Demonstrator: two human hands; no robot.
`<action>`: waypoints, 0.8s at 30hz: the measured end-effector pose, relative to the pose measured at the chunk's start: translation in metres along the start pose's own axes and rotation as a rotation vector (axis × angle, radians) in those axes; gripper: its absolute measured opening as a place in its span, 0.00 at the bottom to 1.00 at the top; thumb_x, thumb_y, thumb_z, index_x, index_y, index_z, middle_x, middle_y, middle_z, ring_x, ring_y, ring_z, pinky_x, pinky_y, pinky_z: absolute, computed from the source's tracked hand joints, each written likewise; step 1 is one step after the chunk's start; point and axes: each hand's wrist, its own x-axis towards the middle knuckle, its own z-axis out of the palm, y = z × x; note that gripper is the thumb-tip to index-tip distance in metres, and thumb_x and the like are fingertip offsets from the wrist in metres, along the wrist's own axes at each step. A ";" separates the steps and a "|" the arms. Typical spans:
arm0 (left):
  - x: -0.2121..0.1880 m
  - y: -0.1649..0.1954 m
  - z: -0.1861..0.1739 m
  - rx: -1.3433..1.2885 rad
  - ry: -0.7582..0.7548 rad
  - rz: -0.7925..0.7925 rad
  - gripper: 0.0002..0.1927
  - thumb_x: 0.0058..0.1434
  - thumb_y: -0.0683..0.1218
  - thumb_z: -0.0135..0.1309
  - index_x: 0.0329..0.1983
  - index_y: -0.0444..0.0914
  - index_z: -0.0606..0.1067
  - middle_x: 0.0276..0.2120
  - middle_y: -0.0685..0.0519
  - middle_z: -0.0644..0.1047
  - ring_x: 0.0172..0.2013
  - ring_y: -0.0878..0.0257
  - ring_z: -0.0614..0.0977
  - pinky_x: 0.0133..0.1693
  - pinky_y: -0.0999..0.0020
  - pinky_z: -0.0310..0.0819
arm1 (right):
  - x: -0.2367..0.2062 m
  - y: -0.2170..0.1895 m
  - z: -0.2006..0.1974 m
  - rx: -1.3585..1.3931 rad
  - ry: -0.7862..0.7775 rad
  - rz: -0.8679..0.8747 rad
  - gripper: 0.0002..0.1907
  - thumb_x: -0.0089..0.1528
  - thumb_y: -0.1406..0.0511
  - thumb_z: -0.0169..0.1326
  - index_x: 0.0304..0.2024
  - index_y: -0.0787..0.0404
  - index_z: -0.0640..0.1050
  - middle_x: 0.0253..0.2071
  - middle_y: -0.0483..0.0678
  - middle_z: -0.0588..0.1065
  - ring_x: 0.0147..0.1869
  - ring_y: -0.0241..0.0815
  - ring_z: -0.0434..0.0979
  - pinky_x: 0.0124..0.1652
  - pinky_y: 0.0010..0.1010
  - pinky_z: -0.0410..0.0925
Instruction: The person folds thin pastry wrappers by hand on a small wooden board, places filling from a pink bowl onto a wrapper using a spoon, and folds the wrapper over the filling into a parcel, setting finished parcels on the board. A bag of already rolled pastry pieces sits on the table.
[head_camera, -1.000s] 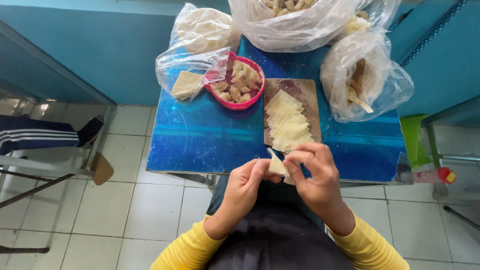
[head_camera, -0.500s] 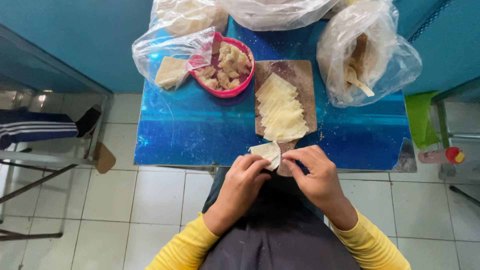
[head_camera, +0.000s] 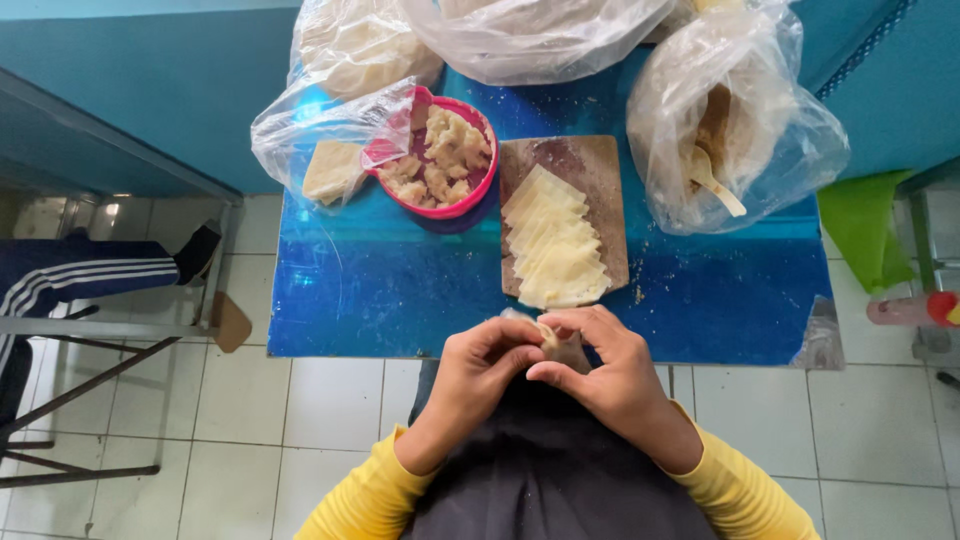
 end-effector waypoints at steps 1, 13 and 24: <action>0.003 0.000 0.001 0.001 -0.009 0.084 0.06 0.65 0.37 0.60 0.44 0.32 0.79 0.38 0.51 0.82 0.40 0.68 0.82 0.44 0.73 0.78 | 0.001 0.005 0.003 0.109 -0.023 0.146 0.20 0.57 0.62 0.68 0.48 0.61 0.80 0.38 0.46 0.79 0.42 0.37 0.75 0.42 0.28 0.71; 0.026 0.021 0.013 0.466 0.155 0.368 0.14 0.57 0.40 0.67 0.43 0.35 0.75 0.38 0.52 0.78 0.38 0.65 0.79 0.40 0.68 0.76 | 0.017 0.040 -0.019 0.704 -0.024 0.574 0.10 0.67 0.69 0.55 0.45 0.71 0.80 0.40 0.52 0.82 0.44 0.39 0.81 0.47 0.32 0.72; 0.042 -0.017 -0.018 -0.898 0.183 0.006 0.03 0.63 0.38 0.50 0.40 0.36 0.71 0.54 0.47 0.76 0.55 0.59 0.78 0.60 0.63 0.71 | 0.035 0.040 -0.029 1.135 0.080 0.572 0.07 0.69 0.68 0.48 0.46 0.66 0.73 0.44 0.55 0.80 0.47 0.49 0.82 0.50 0.42 0.73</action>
